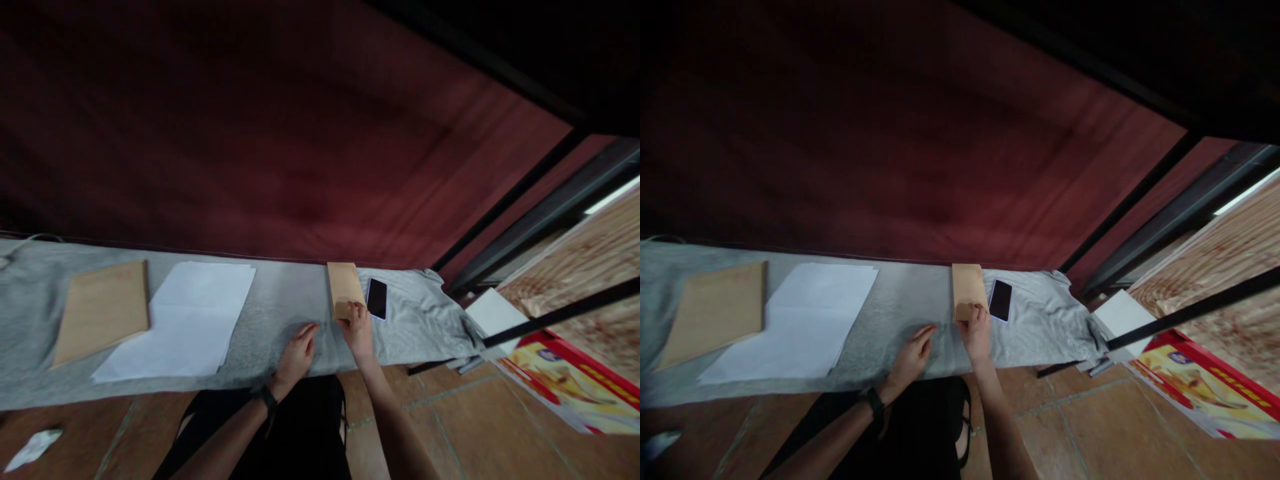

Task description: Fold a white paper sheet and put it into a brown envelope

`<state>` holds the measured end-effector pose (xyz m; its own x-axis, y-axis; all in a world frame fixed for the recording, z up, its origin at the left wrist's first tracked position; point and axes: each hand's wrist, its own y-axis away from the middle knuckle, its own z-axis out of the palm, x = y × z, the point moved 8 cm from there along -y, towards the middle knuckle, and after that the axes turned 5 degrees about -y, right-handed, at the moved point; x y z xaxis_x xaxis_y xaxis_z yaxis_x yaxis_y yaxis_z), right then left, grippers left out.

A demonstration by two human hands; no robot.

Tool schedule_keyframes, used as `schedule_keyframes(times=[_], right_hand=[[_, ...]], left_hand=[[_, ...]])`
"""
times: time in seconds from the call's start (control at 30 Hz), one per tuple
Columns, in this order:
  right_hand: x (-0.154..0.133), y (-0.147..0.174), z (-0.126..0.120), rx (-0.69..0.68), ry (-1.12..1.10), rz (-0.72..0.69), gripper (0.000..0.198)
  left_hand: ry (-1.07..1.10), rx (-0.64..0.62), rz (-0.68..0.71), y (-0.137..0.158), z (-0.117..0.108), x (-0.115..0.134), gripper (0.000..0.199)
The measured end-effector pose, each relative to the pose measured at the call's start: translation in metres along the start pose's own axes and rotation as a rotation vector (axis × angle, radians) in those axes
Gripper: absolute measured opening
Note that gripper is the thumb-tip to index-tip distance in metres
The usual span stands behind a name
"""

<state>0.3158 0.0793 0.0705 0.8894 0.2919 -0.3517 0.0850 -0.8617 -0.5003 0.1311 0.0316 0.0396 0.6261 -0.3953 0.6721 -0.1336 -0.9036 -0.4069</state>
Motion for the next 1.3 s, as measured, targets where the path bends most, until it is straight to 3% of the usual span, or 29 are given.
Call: schedule_keyframes(times=[0.33,0.47,0.57,0.7,0.9,0.97,1.13,1.3], right_hand=[[-0.026,0.024,0.0,0.058,-0.134,-0.017,0.035],[-0.049,0.051,0.018,-0.024,-0.239,-0.044,0.034],[-0.056,0.065,0.028,-0.047,-0.153,-0.026,0.036],[-0.058,0.07,0.03,-0.032,-0.074,-0.03,0.037],[-0.057,0.072,0.031,-0.023,-0.038,-0.02,0.039],[-0.056,0.072,0.031,-0.022,-0.034,-0.02,0.039],[-0.057,0.073,0.031,-0.018,-0.034,-0.026,0.04],[-0.058,0.073,0.029,-0.014,-0.02,-0.025,0.04]], left_hand=[[0.029,-0.036,-0.057,0.002,-0.001,0.005,0.043],[0.005,-0.025,-0.08,0.002,-0.004,0.01,0.041],[-0.015,-0.011,-0.092,0.01,-0.013,0.011,0.044],[-0.226,0.023,-0.09,0.033,-0.05,0.001,0.05],[-0.709,0.231,-0.259,0.074,-0.155,-0.054,0.058],[-0.802,0.249,-0.31,0.09,-0.18,-0.073,0.068],[-0.918,0.166,-0.335,0.123,-0.202,-0.1,0.083],[-0.953,0.042,-0.287,0.13,-0.196,-0.09,0.08]])
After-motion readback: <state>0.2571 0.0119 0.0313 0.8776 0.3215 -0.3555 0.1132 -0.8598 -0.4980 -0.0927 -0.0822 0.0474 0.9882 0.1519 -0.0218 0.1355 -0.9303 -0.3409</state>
